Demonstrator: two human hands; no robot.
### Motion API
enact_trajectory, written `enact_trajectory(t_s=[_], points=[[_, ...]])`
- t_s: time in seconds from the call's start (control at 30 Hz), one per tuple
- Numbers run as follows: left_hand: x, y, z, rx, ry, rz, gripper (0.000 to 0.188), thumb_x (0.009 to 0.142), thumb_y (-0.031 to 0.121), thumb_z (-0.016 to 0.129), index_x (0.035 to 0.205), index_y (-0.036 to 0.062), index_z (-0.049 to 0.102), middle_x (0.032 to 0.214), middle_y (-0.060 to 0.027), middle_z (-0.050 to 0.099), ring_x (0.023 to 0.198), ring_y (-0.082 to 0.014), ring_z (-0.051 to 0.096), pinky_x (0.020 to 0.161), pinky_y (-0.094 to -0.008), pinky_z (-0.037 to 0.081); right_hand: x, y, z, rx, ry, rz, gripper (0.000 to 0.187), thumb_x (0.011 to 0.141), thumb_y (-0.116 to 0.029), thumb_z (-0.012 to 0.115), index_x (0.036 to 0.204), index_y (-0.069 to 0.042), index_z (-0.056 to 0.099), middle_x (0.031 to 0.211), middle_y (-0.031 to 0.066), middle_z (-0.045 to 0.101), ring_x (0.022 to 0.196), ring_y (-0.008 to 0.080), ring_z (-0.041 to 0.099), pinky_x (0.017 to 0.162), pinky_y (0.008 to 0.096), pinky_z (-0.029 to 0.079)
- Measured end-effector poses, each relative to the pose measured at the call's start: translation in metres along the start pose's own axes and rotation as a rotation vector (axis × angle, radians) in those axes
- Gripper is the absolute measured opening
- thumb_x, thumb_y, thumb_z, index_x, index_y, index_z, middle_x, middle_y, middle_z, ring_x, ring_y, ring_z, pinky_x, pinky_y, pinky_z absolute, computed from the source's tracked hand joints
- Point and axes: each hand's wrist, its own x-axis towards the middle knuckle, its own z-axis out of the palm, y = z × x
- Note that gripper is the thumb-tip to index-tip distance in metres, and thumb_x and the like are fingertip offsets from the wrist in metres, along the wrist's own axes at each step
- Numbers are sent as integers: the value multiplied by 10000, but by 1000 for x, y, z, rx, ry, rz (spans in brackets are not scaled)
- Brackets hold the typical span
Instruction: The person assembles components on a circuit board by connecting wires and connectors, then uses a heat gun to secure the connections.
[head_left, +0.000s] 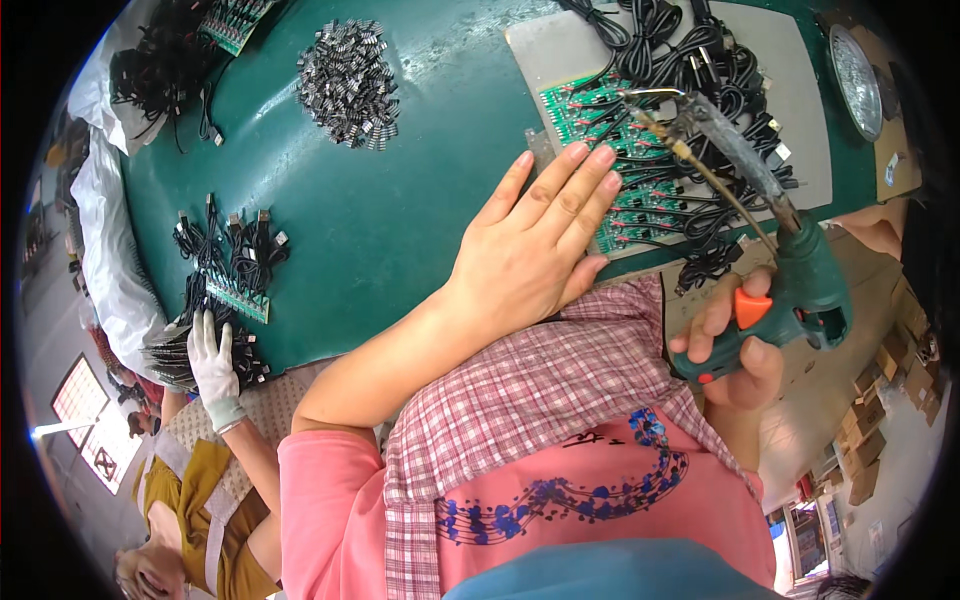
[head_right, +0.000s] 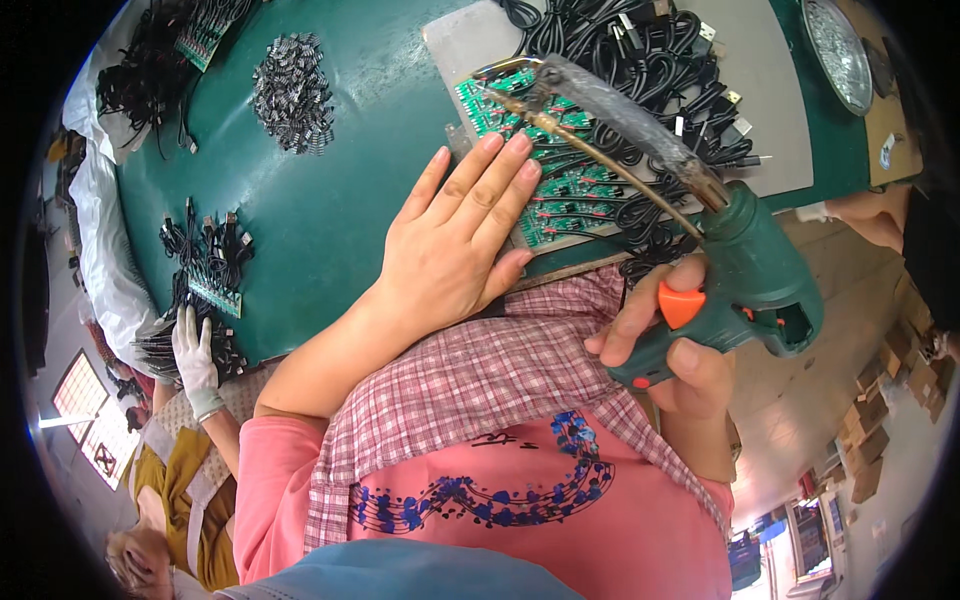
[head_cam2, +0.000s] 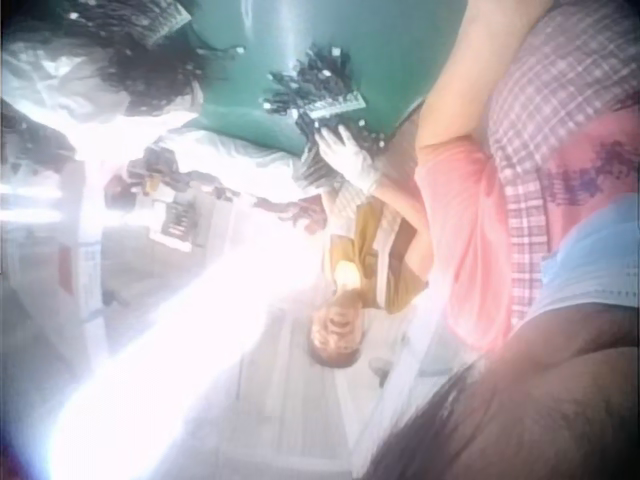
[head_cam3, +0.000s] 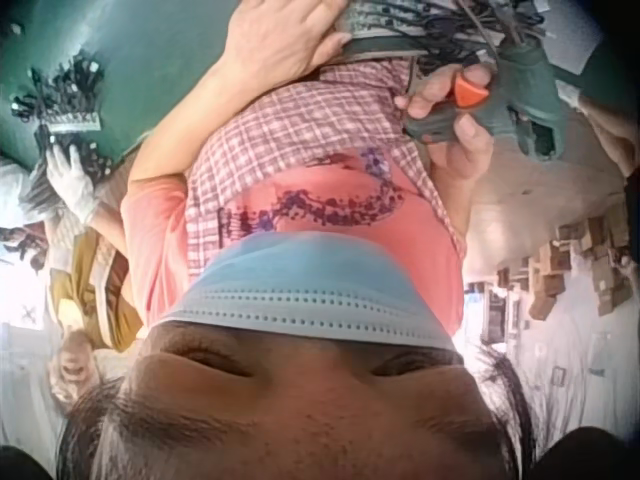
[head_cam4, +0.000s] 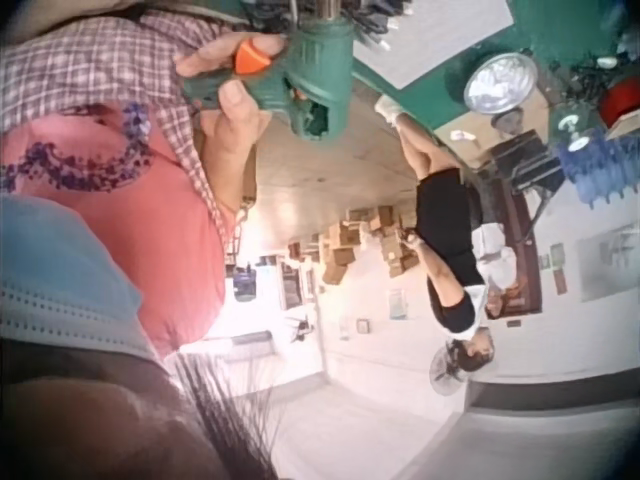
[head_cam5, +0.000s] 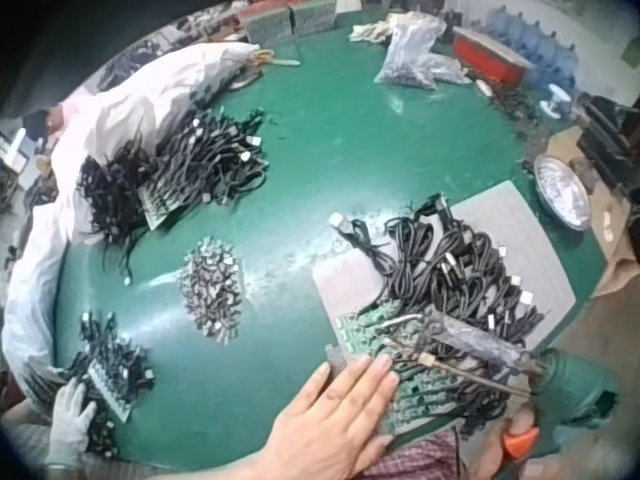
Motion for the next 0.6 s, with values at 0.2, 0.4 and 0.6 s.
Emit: enact_trajectory(t_s=[0.2, 0.4, 0.6], points=[[-4, -2, -2, -8, -6, -10, 676, 739, 302, 641, 1354, 78, 470, 1458, -76, 395, 1355, -229, 361, 1129, -440, 206, 7, 5, 10, -74, 7, -2, 456, 822, -163, 630, 1208, -66, 407, 832, 179, 547, 724, 272, 653, 797, 450, 582], [-5, -4, -4, -59, -8, -7, 683, 718, 294, 659, 1345, 91, 479, 1456, -54, 401, 1360, -203, 356, 1138, -451, 184, 9, 7, 15, -131, 19, 35, 464, 821, -169, 636, 1207, -84, 393, 850, 156, 540, 703, 245, 631, 749, 418, 581], [-3, -11, -6, -75, -28, 31, 682, 715, 279, 658, 1346, 97, 477, 1456, -44, 402, 1360, -195, 356, 1139, -464, 179, 10, 6, 17, -200, 22, 62, 474, 828, -188, 630, 1215, -102, 369, 894, 125, 520, 694, 214, 605, 699, 379, 570]])
